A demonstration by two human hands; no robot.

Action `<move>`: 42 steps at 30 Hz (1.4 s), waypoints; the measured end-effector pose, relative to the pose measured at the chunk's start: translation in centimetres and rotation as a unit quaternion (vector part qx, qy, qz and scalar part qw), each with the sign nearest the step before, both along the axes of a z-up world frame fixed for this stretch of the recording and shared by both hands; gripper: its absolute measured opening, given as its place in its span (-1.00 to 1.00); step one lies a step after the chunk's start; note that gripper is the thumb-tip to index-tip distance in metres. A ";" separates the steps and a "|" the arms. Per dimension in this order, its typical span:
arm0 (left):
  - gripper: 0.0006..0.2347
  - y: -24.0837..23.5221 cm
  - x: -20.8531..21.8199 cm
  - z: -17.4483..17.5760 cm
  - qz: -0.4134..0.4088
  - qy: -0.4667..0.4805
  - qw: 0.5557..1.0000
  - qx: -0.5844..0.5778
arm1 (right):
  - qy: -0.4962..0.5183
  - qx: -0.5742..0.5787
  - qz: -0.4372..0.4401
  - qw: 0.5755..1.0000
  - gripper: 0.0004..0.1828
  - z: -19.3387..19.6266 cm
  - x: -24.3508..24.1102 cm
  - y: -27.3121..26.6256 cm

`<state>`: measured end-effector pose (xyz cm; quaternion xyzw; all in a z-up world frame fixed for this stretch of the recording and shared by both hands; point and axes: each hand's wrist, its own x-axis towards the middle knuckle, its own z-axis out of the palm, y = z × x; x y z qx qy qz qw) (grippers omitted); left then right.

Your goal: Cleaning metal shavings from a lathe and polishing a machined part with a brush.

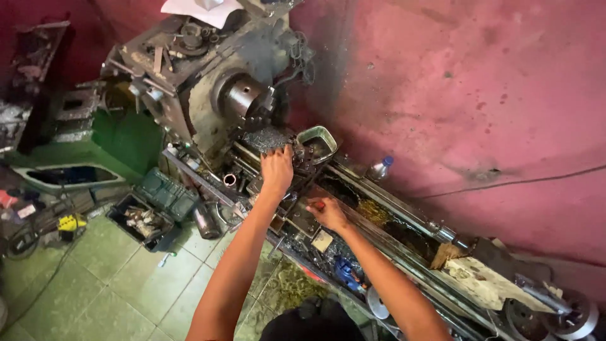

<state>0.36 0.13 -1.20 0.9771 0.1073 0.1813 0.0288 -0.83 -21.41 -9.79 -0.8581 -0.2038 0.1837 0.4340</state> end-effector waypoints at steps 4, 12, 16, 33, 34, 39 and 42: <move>-0.72 -0.1 0.1 -0.3 0.010 0.010 1.000 -0.008 | 0.042 -0.016 0.003 0.999 -0.71 -0.7 1.8 -0.8; -0.77 0.1 0.3 -0.4 0.026 -0.012 0.999 -0.016 | -0.247 -0.073 0.120 0.959 -0.84 4.9 -3.6 -0.2; -0.77 0.1 0.6 0.1 0.032 -0.032 0.999 -0.009 | -0.141 0.065 0.104 0.982 -0.72 0.0 -0.8 0.4; -0.74 0.3 -0.1 2.4 0.024 0.062 0.998 -0.019 | -0.103 0.043 0.034 0.993 -0.64 2.5 -3.0 2.1; -0.74 0.1 -0.4 2.5 0.020 0.063 0.998 -0.018 | -0.102 0.044 0.030 0.993 -0.64 2.3 -2.5 1.6; -0.75 -0.1 -1.0 3.6 0.006 0.050 0.998 -0.031 | 0.023 0.015 -0.084 0.996 -0.55 1.3 0.4 0.0; -0.68 -0.1 -1.2 3.5 -0.001 0.066 0.998 -0.022 | -0.097 -0.154 -0.116 0.976 -0.67 -2.7 0.8 0.0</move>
